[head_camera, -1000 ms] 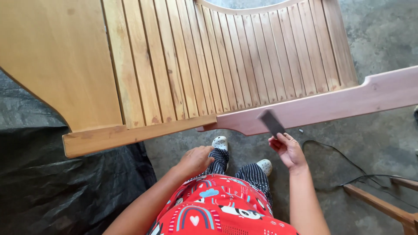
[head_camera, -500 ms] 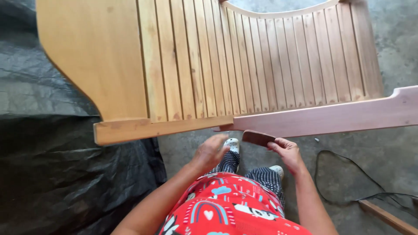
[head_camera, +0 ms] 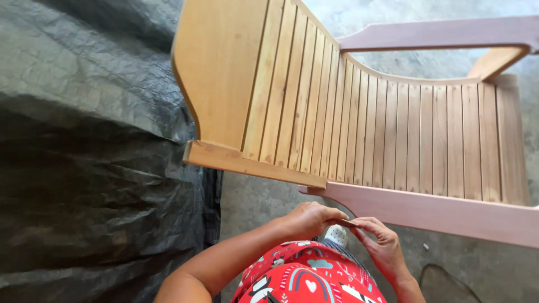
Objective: Sand the wooden components of a rocking chair to smooth the surface.
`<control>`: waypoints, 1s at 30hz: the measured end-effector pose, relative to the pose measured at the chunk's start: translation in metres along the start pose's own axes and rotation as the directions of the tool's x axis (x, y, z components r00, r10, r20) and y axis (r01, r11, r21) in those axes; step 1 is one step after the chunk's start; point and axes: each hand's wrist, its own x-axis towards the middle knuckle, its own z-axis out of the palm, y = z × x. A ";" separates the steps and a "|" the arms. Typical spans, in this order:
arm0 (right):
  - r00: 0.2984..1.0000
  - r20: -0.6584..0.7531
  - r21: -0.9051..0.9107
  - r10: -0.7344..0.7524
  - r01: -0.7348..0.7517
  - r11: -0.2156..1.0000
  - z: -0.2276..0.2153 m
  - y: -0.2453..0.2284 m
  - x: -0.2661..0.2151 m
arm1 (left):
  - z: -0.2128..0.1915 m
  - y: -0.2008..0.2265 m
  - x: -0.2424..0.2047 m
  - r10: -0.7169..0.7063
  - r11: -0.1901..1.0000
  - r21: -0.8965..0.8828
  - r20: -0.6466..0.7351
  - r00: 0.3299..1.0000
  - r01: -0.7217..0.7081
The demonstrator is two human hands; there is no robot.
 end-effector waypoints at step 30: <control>0.882 0.452 0.210 -0.135 0.043 0.977 0.084 -0.163 0.103 | -0.150 0.081 -0.072 0.456 0.854 0.435 -0.360 0.814 -0.286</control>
